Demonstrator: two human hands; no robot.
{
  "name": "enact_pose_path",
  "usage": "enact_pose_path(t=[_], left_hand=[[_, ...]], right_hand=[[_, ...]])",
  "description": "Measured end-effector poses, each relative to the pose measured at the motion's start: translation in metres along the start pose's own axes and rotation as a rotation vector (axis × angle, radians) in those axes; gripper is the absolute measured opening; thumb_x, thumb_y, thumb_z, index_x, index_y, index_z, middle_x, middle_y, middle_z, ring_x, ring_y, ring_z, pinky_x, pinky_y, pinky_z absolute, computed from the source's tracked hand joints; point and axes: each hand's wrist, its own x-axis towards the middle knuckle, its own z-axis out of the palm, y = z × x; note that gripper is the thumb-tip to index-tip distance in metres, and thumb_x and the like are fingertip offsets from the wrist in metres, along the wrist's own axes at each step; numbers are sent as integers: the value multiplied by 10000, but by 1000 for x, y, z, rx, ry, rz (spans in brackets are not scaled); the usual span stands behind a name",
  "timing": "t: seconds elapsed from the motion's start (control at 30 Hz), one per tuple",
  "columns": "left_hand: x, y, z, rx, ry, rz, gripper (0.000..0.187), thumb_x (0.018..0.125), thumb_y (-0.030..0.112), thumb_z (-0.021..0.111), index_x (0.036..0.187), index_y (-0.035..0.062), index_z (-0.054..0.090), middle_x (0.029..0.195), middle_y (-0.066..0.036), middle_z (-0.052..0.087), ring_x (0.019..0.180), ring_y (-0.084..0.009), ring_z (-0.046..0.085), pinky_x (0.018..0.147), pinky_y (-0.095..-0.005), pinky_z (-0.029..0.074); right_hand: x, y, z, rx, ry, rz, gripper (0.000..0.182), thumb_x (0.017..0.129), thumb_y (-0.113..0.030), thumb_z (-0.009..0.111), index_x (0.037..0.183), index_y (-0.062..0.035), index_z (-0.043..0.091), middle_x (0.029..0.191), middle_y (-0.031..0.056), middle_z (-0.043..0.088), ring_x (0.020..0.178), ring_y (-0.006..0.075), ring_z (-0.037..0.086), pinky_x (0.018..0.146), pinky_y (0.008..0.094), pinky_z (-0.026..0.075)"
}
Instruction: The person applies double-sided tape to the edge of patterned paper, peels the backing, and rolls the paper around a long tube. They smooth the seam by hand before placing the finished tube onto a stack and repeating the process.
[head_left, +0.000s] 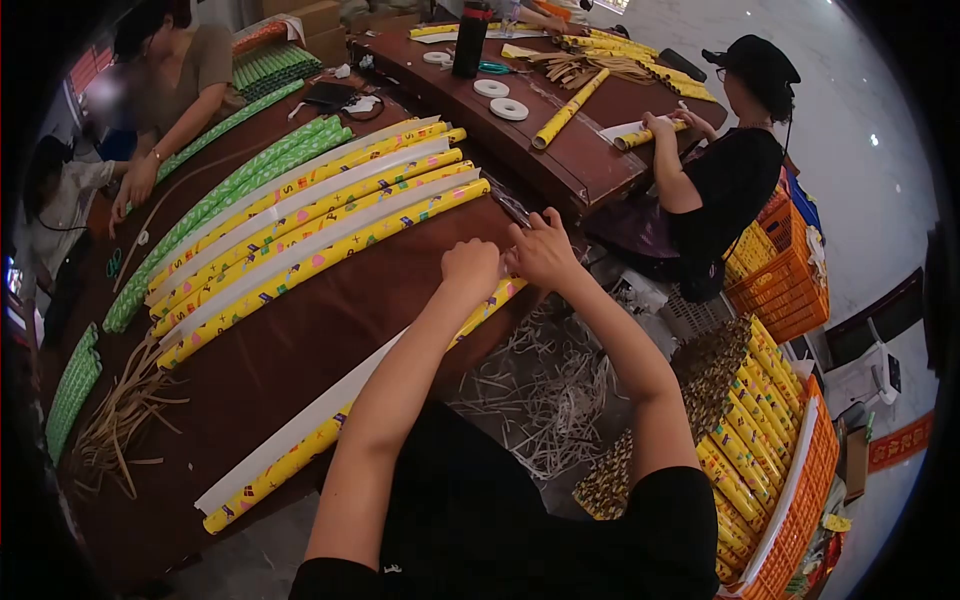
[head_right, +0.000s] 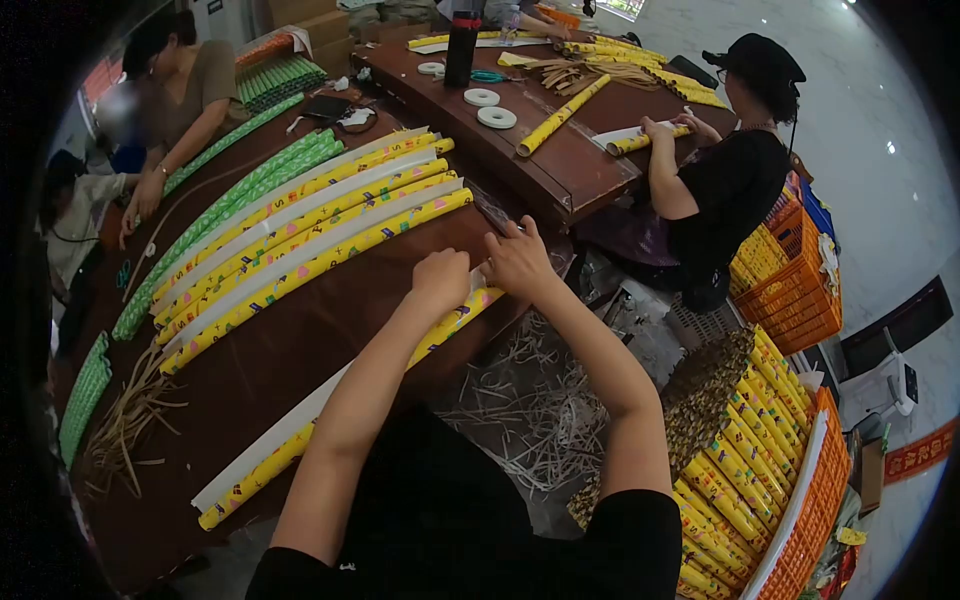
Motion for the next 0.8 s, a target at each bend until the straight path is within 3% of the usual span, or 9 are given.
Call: enact_pose_path(t=[0.1,0.2,0.43,0.53,0.6,0.73,0.8], left_hand=[[25,6,19,-45,6,-25,253,812,220,669,994,45,660,1080,-166,647,1002,-353,640,851,-460,525],[35,2,32,-135,59,-61,271,816,245,683,1019,66,674,1087,-164,655,998,-332,653,862,-444,513],[34,-6,39,-330,65,-49,257,812,245,674,1007,79,684,1009,-134,699,984,-302,660,888,-445,483],[35,-4,38,-468,19,-93,208,821,221,646,956,79,715,959,-139,711,949,-305,669,876,-429,493],[36,-4,39,-526,96,-50,195,825,214,632,903,69,736,909,-147,714,911,-310,678,860,-416,506],[39,-2,41,-637,120,-66,205,823,227,633,895,67,740,886,-137,716,892,-308,681,838,-418,515],[39,-1,42,-572,138,-34,209,838,193,667,936,18,727,876,-152,718,812,-273,701,771,-365,528]], right_hand=[[-8,-3,-10,62,-56,18,273,785,-250,621,978,-68,555,761,76,644,963,259,553,1025,525,286],[-16,5,-1,123,126,29,260,747,-206,628,962,-85,547,731,58,620,891,256,539,1032,509,276],[-22,30,12,290,138,121,354,744,-218,705,1067,-143,581,844,67,626,965,258,565,1051,533,276],[-20,31,14,273,160,116,348,755,-220,723,1063,-144,580,845,64,634,969,256,562,1048,522,281],[-21,30,16,269,165,117,350,757,-221,733,1062,-145,580,844,61,641,970,254,560,1045,517,285],[-23,29,17,266,215,125,352,755,-226,742,1058,-153,579,834,48,658,969,248,556,1034,507,299],[-24,30,18,269,228,133,346,757,-227,741,1054,-155,578,831,44,661,968,245,555,1031,507,302]])
